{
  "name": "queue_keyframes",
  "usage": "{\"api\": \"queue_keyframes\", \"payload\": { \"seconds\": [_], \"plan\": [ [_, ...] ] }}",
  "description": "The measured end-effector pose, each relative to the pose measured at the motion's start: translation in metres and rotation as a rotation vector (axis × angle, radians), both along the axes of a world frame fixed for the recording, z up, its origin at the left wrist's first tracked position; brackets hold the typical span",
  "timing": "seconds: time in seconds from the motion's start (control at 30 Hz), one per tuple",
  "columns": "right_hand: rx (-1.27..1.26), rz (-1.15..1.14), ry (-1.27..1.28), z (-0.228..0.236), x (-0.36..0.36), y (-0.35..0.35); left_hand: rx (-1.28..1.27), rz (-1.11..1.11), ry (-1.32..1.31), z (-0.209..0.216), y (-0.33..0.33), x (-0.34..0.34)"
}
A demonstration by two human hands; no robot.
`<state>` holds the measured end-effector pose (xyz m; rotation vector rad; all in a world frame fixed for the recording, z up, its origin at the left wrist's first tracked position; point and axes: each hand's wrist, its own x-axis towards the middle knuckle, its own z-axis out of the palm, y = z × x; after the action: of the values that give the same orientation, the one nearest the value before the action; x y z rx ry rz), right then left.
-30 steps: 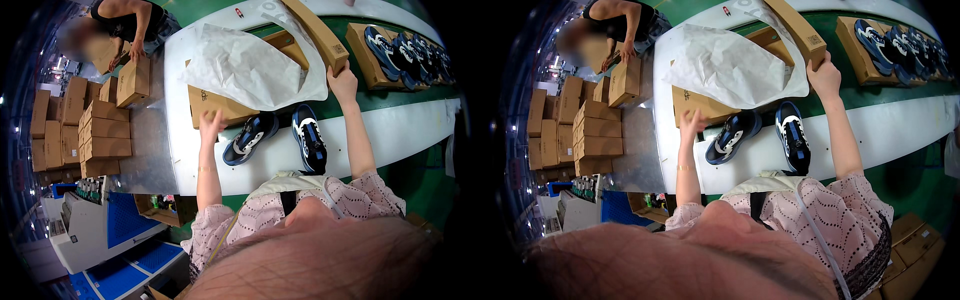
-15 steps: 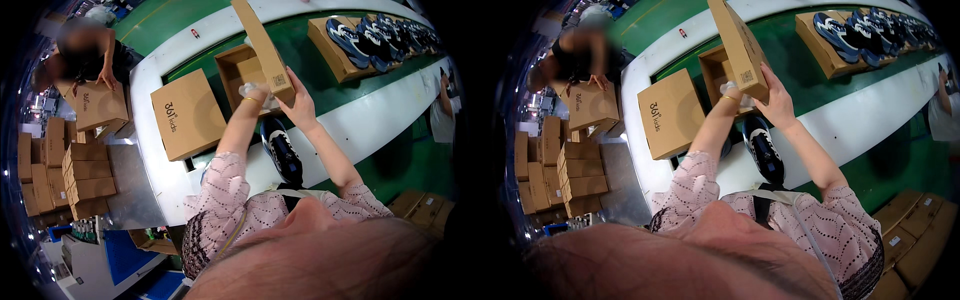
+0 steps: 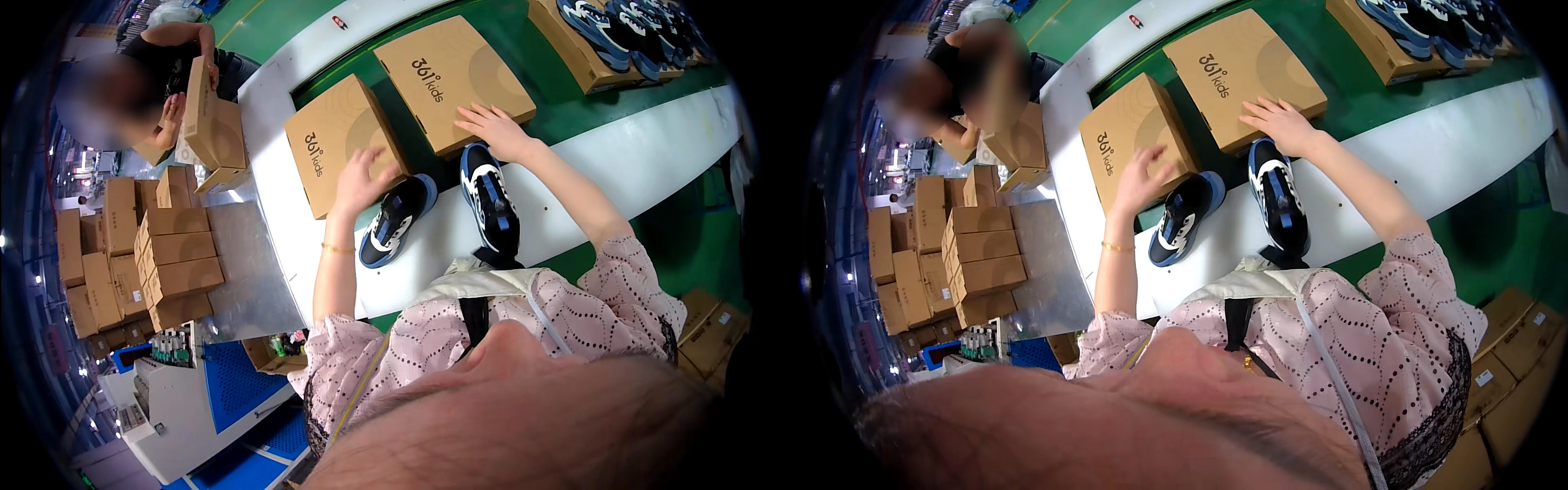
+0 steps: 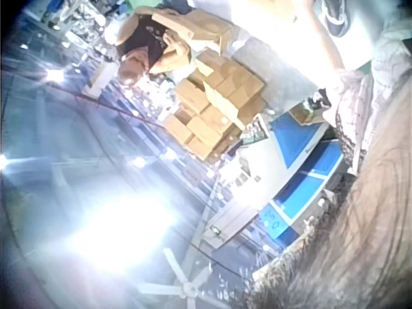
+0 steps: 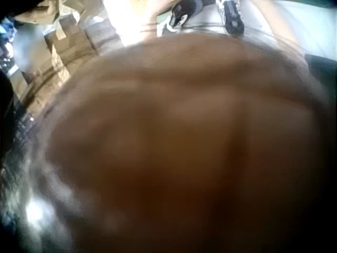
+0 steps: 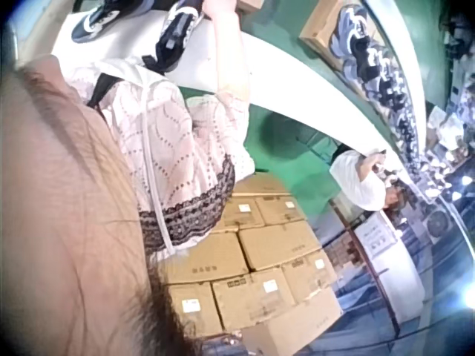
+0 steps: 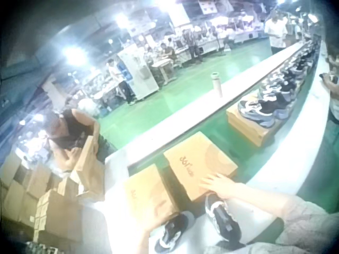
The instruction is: The person repeatedly picks up blue and white sneakers, places them into cardboard boxes labeled '361° kids', and closes the boxes. The person handles the shoes and boxes by hand on a metal workbench in a warehouse setting.
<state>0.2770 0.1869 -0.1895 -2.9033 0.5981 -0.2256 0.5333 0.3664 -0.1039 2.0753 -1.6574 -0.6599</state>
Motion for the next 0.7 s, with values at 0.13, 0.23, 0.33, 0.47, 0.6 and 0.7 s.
{"api": "queue_keyframes", "payload": {
  "seconds": [0.13, 0.23, 0.33, 0.47, 0.6, 0.7],
  "plan": [
    [0.471, -0.142, -0.136, 0.072, -0.054, 0.065, 0.026, -0.066, -0.010, -0.026, 0.065, -0.021],
    [0.652, -0.257, -0.033, 0.091, -0.091, 0.139, -0.047, 0.125, 0.030, -0.067, 0.095, -0.032],
    [0.674, -0.560, 0.041, 0.053, -0.094, 0.172, -0.044, 0.258, 0.014, -0.075, 0.093, -0.037],
    [0.887, -0.602, -0.174, -0.034, -0.098, 0.158, -0.057, 0.048, 0.060, -0.014, 0.074, -0.032],
    [0.926, -0.349, -0.316, -0.034, -0.097, 0.157, -0.171, -0.226, 0.215, 0.074, 0.004, -0.030],
    [0.865, -0.646, -0.018, 0.011, -0.072, 0.166, -0.447, -0.709, -0.133, 0.106, -0.095, -0.054]
  ]
}}
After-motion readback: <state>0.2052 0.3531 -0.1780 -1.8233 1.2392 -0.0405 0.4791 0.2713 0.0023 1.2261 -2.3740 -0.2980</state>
